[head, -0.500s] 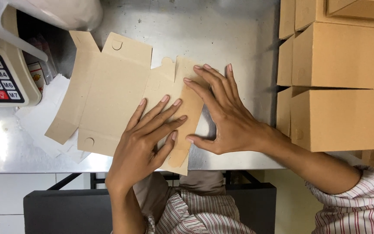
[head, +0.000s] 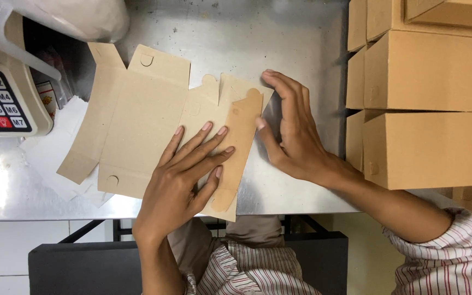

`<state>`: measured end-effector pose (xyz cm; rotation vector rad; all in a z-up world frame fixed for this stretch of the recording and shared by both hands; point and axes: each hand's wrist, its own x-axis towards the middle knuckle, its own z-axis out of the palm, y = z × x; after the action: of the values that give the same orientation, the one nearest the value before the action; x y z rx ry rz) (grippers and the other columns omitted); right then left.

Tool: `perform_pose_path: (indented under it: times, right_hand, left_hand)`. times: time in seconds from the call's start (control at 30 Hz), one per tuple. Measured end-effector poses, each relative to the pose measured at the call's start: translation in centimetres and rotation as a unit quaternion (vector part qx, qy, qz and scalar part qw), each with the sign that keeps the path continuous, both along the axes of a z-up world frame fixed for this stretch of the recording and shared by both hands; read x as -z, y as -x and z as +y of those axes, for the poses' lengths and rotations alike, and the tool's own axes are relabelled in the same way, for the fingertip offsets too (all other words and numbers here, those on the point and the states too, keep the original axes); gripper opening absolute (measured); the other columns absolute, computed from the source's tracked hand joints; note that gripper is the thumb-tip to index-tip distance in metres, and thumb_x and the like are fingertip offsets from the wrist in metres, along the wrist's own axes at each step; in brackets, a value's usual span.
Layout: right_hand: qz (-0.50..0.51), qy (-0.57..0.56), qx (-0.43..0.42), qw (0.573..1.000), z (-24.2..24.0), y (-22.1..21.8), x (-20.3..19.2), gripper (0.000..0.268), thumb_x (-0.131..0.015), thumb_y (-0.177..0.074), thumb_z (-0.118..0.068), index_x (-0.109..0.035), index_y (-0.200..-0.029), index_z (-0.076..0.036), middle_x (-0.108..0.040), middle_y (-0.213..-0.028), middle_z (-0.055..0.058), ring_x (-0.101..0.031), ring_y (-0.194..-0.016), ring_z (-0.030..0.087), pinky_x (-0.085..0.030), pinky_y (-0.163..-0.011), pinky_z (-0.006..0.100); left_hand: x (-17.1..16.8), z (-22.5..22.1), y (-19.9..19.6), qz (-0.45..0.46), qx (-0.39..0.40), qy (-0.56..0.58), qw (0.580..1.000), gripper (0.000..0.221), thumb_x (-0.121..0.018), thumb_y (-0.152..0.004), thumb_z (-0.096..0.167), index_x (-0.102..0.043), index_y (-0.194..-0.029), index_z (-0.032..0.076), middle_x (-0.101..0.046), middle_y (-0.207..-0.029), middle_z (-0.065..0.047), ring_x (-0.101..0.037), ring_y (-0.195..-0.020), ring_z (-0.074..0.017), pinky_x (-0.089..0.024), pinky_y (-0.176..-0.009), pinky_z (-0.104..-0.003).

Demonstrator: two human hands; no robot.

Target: The person assembles a flat cardboard box by folding along pre-cut lines and securing flaps with adhesive tape. The person folds the side panels, tucks tabs into slots, and tapes the seams to form a finished box.

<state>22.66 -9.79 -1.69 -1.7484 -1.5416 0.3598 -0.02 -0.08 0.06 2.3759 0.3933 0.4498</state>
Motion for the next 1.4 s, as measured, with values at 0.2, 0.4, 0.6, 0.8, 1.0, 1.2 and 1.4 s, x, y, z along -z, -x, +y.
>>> perform_pose_path:
  times: [0.2, 0.4, 0.6, 0.8, 1.0, 1.2, 1.4]
  right_hand:
    - [-0.048, 0.002, -0.002, 0.999, 0.2, -0.2, 0.7, 0.048, -0.050, -0.111, -0.015, -0.032, -0.153, 0.001, -0.041, -0.154, 0.021, -0.040, -0.145, 0.037, -0.036, -0.124, 0.049]
    - [-0.065, 0.010, -0.025, 0.998, 0.1, -0.1, 0.6, 0.051, -0.051, -0.109, -0.016, -0.032, -0.153, -0.001, -0.037, -0.157, 0.023, -0.036, -0.149, 0.039, -0.032, -0.127, 0.053]
    - [-0.064, 0.017, -0.061, 0.996, -0.1, 0.0, 0.7, 0.058, -0.054, -0.106, -0.015, -0.027, -0.155, -0.001, -0.034, -0.159, 0.025, -0.032, -0.154, 0.041, -0.024, -0.131, 0.056]
    - [-0.047, 0.026, -0.076, 0.996, -0.3, 0.0, 0.3, 0.067, -0.060, -0.099, -0.017, -0.026, -0.155, -0.003, -0.032, -0.160, 0.023, -0.029, -0.156, 0.042, -0.018, -0.132, 0.061]
    - [-0.046, 0.031, -0.085, 0.995, -0.3, 0.1, 0.1, 0.074, -0.065, -0.095, -0.023, -0.027, -0.155, -0.003, -0.031, -0.161, 0.024, -0.029, -0.156, 0.043, -0.016, -0.132, 0.064]
    - [-0.047, 0.040, -0.101, 0.993, -0.3, 0.1, -0.2, 0.081, -0.069, -0.092, -0.030, -0.025, -0.155, -0.004, -0.028, -0.163, 0.024, -0.026, -0.157, 0.044, -0.010, -0.133, 0.065]
    - [-0.051, 0.052, -0.111, 0.991, -0.4, 0.2, -0.2, 0.087, -0.071, -0.091, -0.034, -0.023, -0.157, -0.005, -0.025, -0.164, 0.024, -0.024, -0.159, 0.045, -0.008, -0.132, 0.067]
  left_hand:
    - [0.0, 0.0, 0.1, 0.000, 0.002, 0.006, 1.000, 0.035, -0.052, -0.106, 0.012, -0.064, -0.139, 0.011, -0.051, -0.158, -0.008, -0.042, -0.153, -0.0320, -0.023, -0.130, -0.054]
    - [0.0, 0.0, 0.1, -0.001, 0.002, 0.010, 1.000, 0.034, -0.053, -0.106, 0.012, -0.064, -0.138, 0.010, -0.052, -0.157, -0.009, -0.042, -0.153, -0.0323, -0.022, -0.130, -0.055]
    - [0.0, 0.0, 0.1, 0.001, 0.005, 0.010, 1.000, 0.035, -0.052, -0.107, 0.014, -0.063, -0.140, 0.011, -0.051, -0.158, -0.009, -0.042, -0.153, -0.0327, -0.022, -0.130, -0.055]
    - [0.0, 0.0, 0.1, -0.001, 0.005, 0.012, 1.000, 0.035, -0.053, -0.106, 0.014, -0.063, -0.140, 0.012, -0.051, -0.158, -0.010, -0.042, -0.153, -0.0328, -0.022, -0.130, -0.055]
    - [0.1, 0.0, 0.1, -0.003, 0.002, 0.008, 1.000, 0.035, -0.053, -0.107, 0.015, -0.063, -0.140, 0.012, -0.051, -0.158, -0.009, -0.043, -0.153, -0.0328, -0.023, -0.130, -0.055]
    - [-0.1, 0.0, 0.0, -0.003, 0.001, 0.004, 1.000, 0.034, -0.052, -0.107, 0.015, -0.065, -0.138, 0.010, -0.052, -0.157, -0.009, -0.043, -0.152, -0.0321, -0.024, -0.129, -0.055]
    - [0.0, 0.1, 0.0, -0.001, 0.003, 0.011, 1.000, 0.034, -0.052, -0.107, 0.016, -0.065, -0.139, 0.011, -0.052, -0.157, -0.009, -0.042, -0.152, -0.0322, -0.023, -0.130, -0.054]
